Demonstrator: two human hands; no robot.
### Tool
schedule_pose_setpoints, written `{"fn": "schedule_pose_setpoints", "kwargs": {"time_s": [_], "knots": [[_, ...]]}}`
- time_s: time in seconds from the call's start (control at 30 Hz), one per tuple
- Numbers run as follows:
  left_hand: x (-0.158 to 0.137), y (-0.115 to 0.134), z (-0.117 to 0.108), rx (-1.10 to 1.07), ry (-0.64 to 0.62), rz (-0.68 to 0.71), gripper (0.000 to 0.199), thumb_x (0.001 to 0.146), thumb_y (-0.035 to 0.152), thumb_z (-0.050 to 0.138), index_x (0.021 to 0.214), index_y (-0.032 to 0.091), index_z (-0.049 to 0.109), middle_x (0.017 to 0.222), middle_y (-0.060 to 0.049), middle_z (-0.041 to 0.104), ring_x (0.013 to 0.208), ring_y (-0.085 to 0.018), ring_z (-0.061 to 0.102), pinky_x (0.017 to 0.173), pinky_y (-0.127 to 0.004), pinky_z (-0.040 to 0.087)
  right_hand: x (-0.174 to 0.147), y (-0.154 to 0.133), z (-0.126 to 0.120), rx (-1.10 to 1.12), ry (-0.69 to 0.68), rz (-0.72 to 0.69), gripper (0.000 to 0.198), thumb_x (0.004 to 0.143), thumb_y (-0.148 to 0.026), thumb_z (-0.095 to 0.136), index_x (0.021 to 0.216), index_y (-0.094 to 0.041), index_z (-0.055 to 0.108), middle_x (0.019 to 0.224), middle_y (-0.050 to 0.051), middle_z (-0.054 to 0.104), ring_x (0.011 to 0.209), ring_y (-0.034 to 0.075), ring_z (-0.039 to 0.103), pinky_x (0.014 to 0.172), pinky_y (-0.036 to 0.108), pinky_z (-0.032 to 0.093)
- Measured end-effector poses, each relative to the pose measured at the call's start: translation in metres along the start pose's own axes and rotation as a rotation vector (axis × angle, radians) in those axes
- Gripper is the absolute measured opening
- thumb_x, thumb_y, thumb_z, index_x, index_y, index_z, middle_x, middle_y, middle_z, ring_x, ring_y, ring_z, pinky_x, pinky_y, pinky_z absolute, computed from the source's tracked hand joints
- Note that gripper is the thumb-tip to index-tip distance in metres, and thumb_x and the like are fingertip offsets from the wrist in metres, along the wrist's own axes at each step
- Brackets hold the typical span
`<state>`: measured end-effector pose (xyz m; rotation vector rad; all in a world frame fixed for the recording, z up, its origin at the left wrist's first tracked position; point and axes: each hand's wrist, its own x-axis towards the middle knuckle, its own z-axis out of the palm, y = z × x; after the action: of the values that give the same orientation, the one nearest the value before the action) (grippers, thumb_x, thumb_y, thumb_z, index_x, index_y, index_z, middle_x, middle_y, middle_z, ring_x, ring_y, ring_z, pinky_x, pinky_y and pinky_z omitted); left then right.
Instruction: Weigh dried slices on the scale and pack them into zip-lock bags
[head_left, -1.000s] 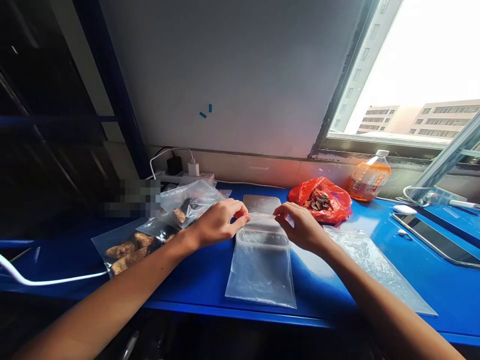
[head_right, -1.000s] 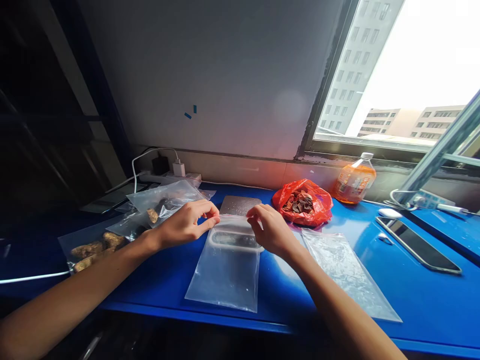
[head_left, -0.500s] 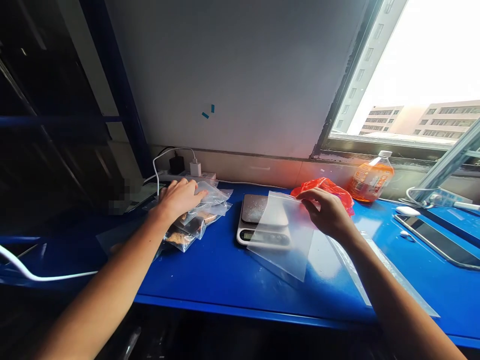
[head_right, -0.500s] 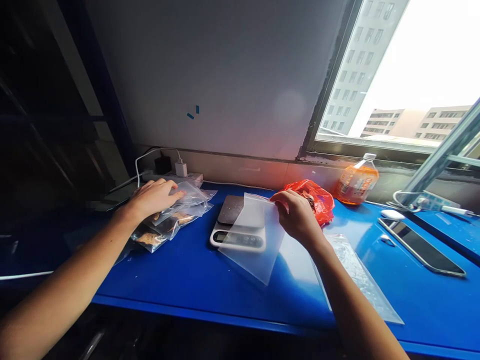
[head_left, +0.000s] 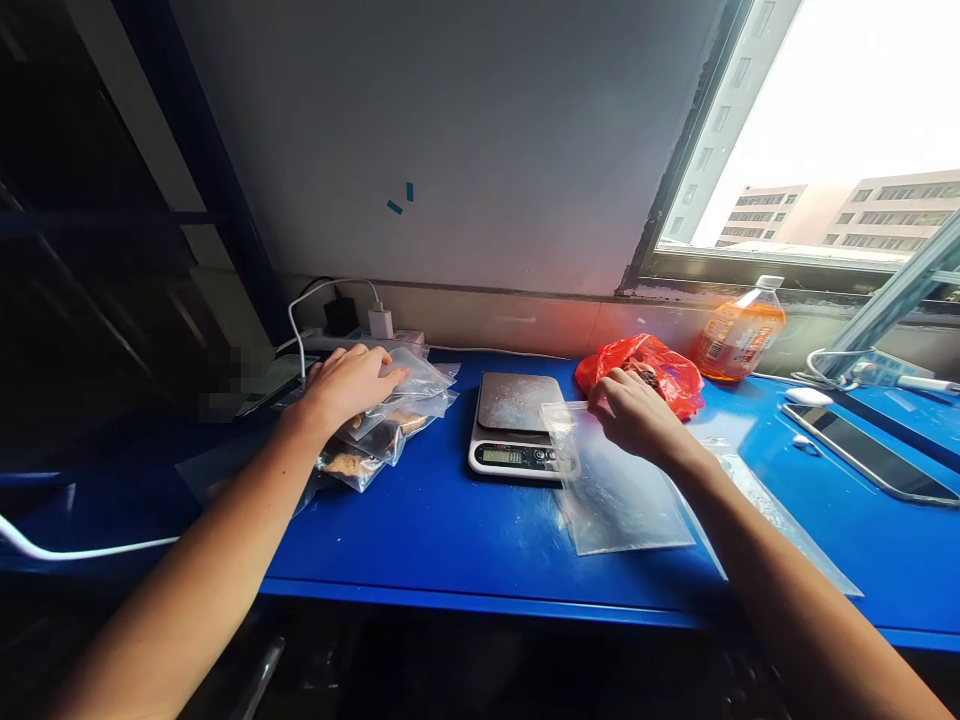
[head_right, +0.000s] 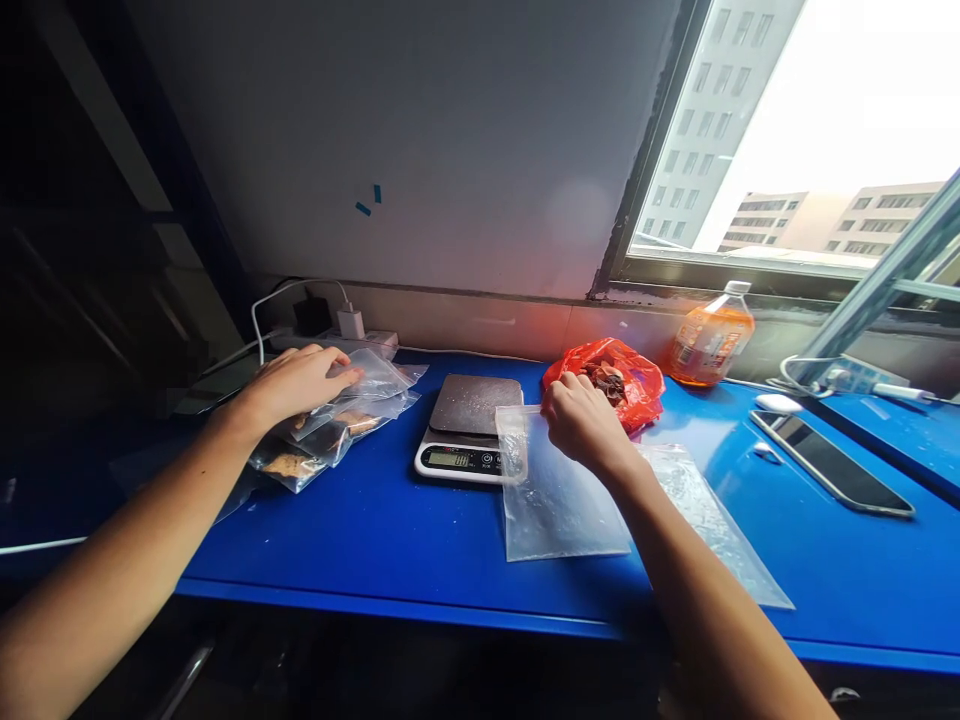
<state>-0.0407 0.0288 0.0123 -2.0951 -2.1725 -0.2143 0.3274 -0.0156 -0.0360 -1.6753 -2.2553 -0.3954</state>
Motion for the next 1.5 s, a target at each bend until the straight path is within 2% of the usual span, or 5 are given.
{"fn": "schedule_pose_setpoints", "kwargs": {"time_s": [0.27, 0.53, 0.8, 1.0, 1.5], "knots": [[0.004, -0.004, 0.003, -0.003, 0.012, 0.019, 0.055, 0.084, 0.060, 0.039, 0.119, 0.024, 0.061, 0.129, -0.010, 0.060, 0.117, -0.035, 0.054, 0.091, -0.043, 0.045, 0.000, -0.007, -0.004, -0.104, 0.088, 0.079, 0.017, 0.086, -0.022, 0.049, 0.087, -0.019, 0.067, 0.104, 0.013, 0.059, 0.102, 0.032, 0.044, 0.081, 0.045, 0.038], [0.001, -0.004, -0.001, -0.043, -0.012, 0.016, 0.055, 0.084, 0.063, 0.039, 0.116, 0.024, 0.062, 0.130, -0.008, 0.059, 0.104, -0.032, 0.063, 0.083, -0.037, 0.049, 0.001, -0.002, 0.001, 0.011, 0.143, -0.109, 0.011, 0.085, -0.017, 0.048, 0.082, -0.018, 0.058, 0.085, 0.012, 0.061, 0.083, 0.026, 0.050, 0.077, 0.038, 0.040], [-0.002, -0.001, -0.006, -0.045, -0.043, 0.016, 0.052, 0.085, 0.061, 0.038, 0.115, 0.024, 0.060, 0.128, -0.008, 0.060, 0.092, -0.029, 0.067, 0.079, -0.037, 0.050, 0.004, -0.005, 0.000, 0.186, 0.191, -0.099, 0.015, 0.085, -0.011, 0.045, 0.089, -0.017, 0.059, 0.088, 0.010, 0.065, 0.079, 0.022, 0.057, 0.072, 0.032, 0.042], [-0.001, -0.004, -0.005, -0.060, -0.038, 0.018, 0.055, 0.083, 0.063, 0.039, 0.117, 0.025, 0.060, 0.130, -0.008, 0.059, 0.097, -0.030, 0.066, 0.076, -0.035, 0.051, 0.005, -0.007, -0.001, 0.128, 0.197, -0.069, 0.019, 0.085, -0.012, 0.046, 0.087, -0.016, 0.065, 0.089, 0.011, 0.066, 0.080, 0.022, 0.059, 0.073, 0.031, 0.043], [0.007, -0.013, 0.004, -0.053, 0.015, 0.066, 0.056, 0.082, 0.063, 0.039, 0.116, 0.026, 0.062, 0.124, -0.011, 0.063, 0.114, -0.032, 0.058, 0.090, -0.040, 0.047, 0.006, -0.010, -0.002, 0.190, 0.264, -0.111, 0.014, 0.081, -0.013, 0.049, 0.076, -0.018, 0.060, 0.081, 0.008, 0.065, 0.073, 0.019, 0.057, 0.071, 0.030, 0.043]]}}
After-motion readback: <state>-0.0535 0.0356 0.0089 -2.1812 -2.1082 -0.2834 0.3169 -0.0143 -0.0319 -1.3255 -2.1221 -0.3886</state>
